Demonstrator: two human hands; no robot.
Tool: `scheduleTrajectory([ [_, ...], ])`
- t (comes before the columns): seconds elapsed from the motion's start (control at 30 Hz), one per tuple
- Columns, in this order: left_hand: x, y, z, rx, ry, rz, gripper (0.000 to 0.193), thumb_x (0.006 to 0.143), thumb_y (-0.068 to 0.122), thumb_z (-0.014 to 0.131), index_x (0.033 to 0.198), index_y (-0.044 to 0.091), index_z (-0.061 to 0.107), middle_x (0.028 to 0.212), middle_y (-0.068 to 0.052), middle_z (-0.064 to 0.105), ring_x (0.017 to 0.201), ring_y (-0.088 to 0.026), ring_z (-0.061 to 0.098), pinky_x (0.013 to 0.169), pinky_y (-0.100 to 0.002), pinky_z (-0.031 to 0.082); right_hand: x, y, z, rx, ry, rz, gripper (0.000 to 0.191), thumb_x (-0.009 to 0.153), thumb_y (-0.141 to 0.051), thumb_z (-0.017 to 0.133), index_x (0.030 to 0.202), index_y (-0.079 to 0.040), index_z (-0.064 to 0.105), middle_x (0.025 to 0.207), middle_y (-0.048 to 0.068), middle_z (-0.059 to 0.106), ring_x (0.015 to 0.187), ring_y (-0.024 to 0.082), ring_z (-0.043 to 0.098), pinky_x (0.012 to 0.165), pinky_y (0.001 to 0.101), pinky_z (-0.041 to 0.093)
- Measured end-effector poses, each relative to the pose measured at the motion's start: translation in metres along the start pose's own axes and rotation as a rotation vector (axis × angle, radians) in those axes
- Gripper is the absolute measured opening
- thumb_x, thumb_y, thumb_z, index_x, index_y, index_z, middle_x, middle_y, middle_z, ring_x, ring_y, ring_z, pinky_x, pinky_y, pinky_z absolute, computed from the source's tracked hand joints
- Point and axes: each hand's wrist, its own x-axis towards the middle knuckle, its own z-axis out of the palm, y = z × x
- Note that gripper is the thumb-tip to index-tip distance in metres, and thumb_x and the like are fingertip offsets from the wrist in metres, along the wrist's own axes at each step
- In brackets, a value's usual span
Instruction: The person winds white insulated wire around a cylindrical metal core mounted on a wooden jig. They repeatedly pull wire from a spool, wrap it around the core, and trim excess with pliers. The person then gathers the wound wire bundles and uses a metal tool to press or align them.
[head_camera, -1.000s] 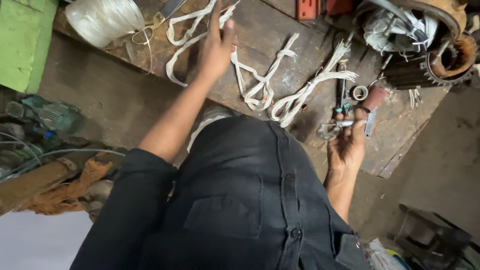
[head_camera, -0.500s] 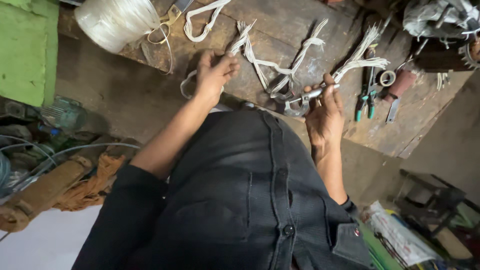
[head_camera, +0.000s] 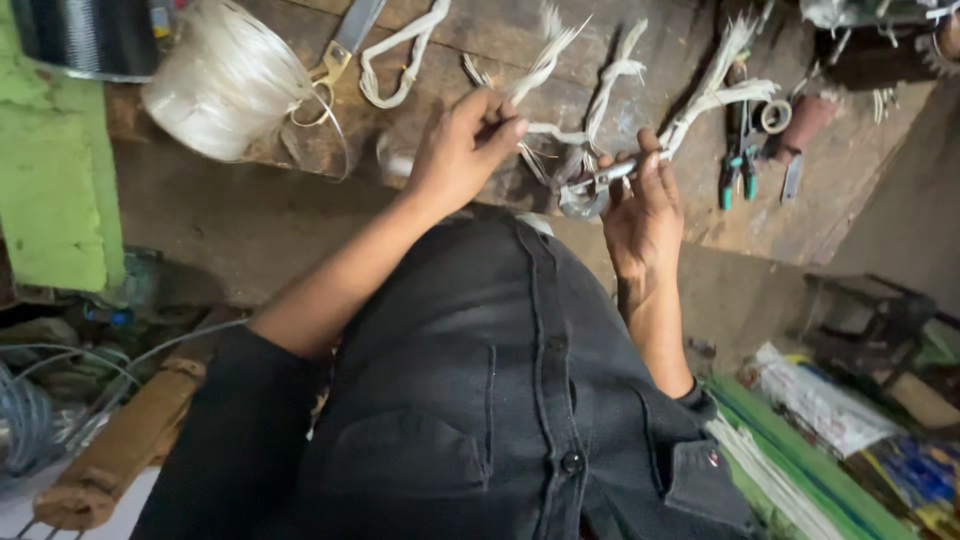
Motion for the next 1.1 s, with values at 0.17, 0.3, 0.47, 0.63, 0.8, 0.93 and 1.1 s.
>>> scheduleTrajectory([
  [0.17,0.022,-0.014,0.016,-0.633,0.118,-0.257,0.035,0.102,0.008,0.068,0.122,0.005,0.04,0.095,-0.009,0.069,0.08,-0.02,0.075,0.068,-0.033,0.06,0.001,0.007,0.001,0.046,0.042,-0.023,0.029,0.102,-0.02,0.067,0.129,-0.011,0.061,0.113,0.008,0.068,0.112,0.029,0.067,0.103,0.0431,0.053],
  [0.3,0.01,-0.037,0.026,-1.045,0.211,-0.644,0.033,0.098,0.006,0.07,0.121,0.007,0.046,0.099,-0.011,0.069,0.084,-0.021,0.071,0.072,-0.033,0.058,-0.001,0.009,0.003,0.055,0.066,-0.021,0.025,0.102,-0.021,0.067,0.123,-0.009,0.061,0.114,0.007,0.069,0.114,0.029,0.067,0.103,0.044,0.054],
  [0.47,-0.007,-0.046,0.024,-0.903,0.074,-0.555,0.033,0.098,0.001,0.069,0.122,0.007,0.048,0.105,-0.008,0.072,0.095,-0.018,0.073,0.081,-0.031,0.059,0.001,0.011,0.004,0.031,0.016,-0.077,0.032,0.106,-0.021,0.067,0.135,-0.009,0.059,0.116,0.004,0.066,0.118,0.027,0.065,0.112,0.0438,0.052],
  [0.63,-0.011,-0.037,0.024,-0.536,-0.073,-0.336,0.034,0.099,0.0,0.069,0.123,0.006,0.045,0.1,-0.009,0.073,0.095,-0.016,0.073,0.081,-0.029,0.056,0.011,0.016,0.009,-0.044,-0.031,0.01,0.041,0.107,-0.026,0.062,0.144,-0.011,0.052,0.116,0.004,0.065,0.117,0.026,0.064,0.103,0.0473,0.054],
  [0.8,-0.01,-0.031,0.025,-0.375,-0.071,-0.166,0.033,0.1,0.001,0.069,0.121,0.006,0.044,0.101,-0.008,0.074,0.099,-0.015,0.074,0.087,-0.03,0.057,0.024,0.022,0.024,-0.083,-0.169,0.043,0.041,0.11,-0.027,0.058,0.147,-0.012,0.05,0.124,0.007,0.064,0.123,0.029,0.064,0.102,0.0477,0.055],
  [0.93,-0.013,-0.026,0.022,-0.156,-0.087,-0.139,0.033,0.1,0.005,0.073,0.118,0.005,0.045,0.097,-0.007,0.073,0.096,-0.014,0.072,0.086,-0.03,0.058,0.025,0.025,0.035,-0.062,-0.208,0.099,0.042,0.109,-0.027,0.057,0.147,-0.013,0.049,0.129,0.007,0.065,0.123,0.029,0.065,0.101,0.0467,0.057],
  [1.1,-0.018,-0.02,0.017,-0.169,-0.14,-0.182,0.031,0.101,0.006,0.07,0.116,0.006,0.042,0.096,-0.004,0.068,0.094,-0.011,0.072,0.075,-0.028,0.059,0.022,0.024,0.035,-0.07,-0.192,0.1,0.045,0.108,-0.028,0.056,0.15,-0.011,0.049,0.131,0.008,0.066,0.123,0.028,0.065,0.097,0.0443,0.059],
])
